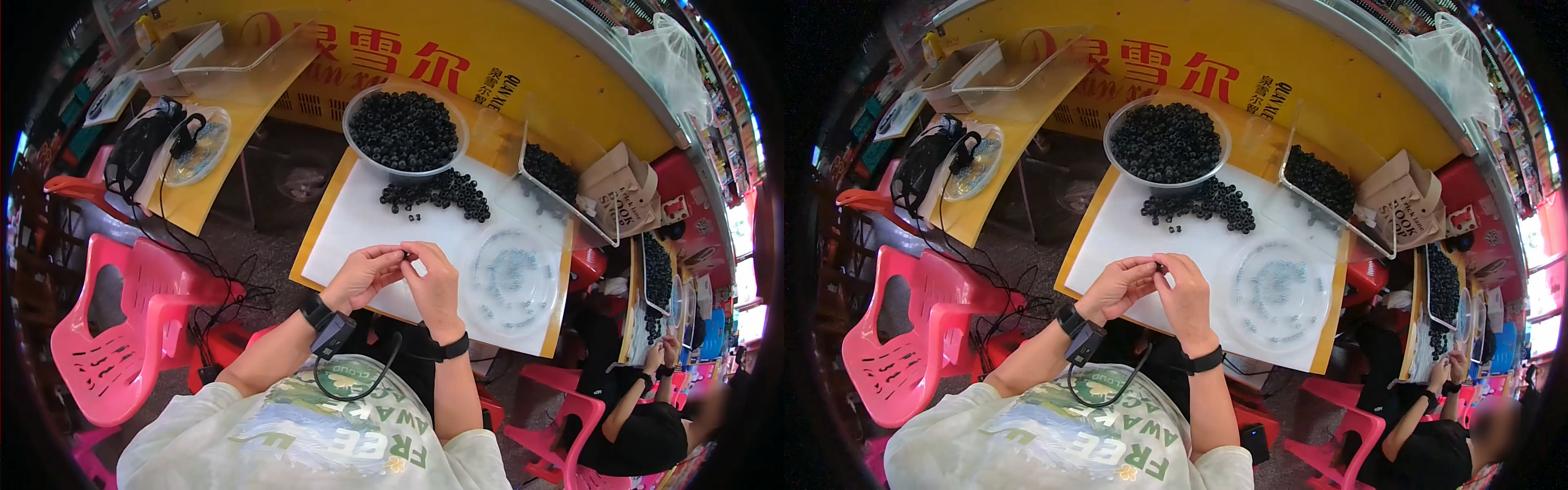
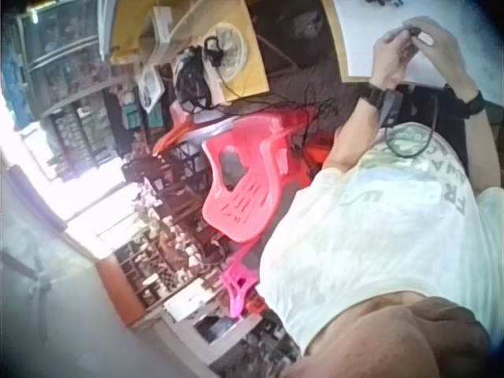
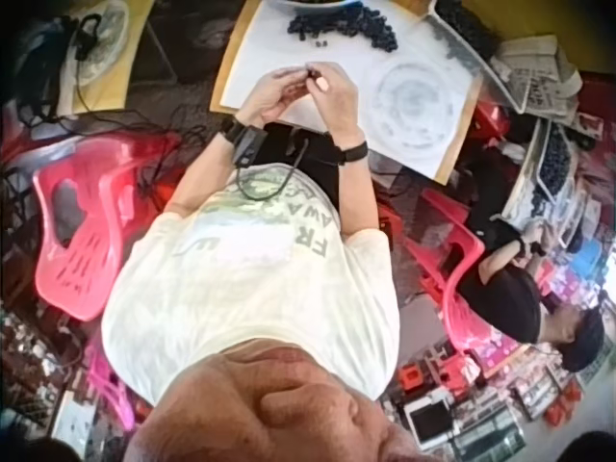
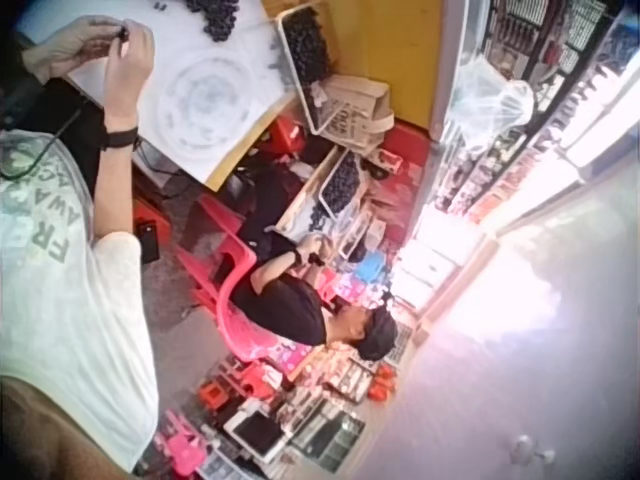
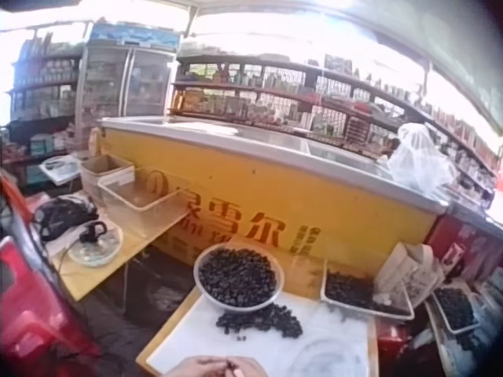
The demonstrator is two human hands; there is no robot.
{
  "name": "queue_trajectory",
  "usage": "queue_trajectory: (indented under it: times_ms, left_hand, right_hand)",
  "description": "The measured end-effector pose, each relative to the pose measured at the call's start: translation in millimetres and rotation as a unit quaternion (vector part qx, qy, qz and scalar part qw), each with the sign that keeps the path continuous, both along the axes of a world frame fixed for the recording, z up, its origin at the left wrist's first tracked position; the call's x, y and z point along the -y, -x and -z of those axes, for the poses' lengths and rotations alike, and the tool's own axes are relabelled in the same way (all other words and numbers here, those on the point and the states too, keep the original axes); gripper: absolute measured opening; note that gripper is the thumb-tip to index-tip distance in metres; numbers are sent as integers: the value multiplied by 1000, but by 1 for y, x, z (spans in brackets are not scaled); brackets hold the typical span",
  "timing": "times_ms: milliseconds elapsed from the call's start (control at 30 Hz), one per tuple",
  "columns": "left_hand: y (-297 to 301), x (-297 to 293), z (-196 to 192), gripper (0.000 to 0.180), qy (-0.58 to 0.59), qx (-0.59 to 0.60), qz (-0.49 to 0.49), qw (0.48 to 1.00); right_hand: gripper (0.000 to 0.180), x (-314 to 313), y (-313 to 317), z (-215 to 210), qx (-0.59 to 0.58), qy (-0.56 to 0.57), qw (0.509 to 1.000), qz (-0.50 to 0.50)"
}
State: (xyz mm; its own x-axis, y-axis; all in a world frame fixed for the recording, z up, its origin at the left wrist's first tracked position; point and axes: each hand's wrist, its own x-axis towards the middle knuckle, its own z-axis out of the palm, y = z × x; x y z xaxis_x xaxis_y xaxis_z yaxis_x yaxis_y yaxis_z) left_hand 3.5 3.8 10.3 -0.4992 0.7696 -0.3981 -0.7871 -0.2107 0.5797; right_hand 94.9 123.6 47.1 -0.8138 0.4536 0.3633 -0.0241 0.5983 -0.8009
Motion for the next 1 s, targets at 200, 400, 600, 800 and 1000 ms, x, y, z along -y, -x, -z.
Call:
queue_trajectory:
  times_ms: [200,400,600,800,1000]
  left_hand:
    - [-2,0,4,23,27,0,36,999]
    - [-4,-4,4,23,39,-20,38,998]
    - [12,0,16,24,81,-75,-18,994]
    - [14,1,20,25,75,-52,-28,995]
    - [18,7,19,26,60,-43,-18,997]
  right_hand:
    - [19,0,-13,2,8,72,996,43]
    - [17,-1,-14,11,10,105,993,52]
    - [14,-23,-9,27,35,110,986,122]
    - [13,-42,-12,45,79,-34,984,158]
    - [10,-93,-77,16,149,-109,951,248]
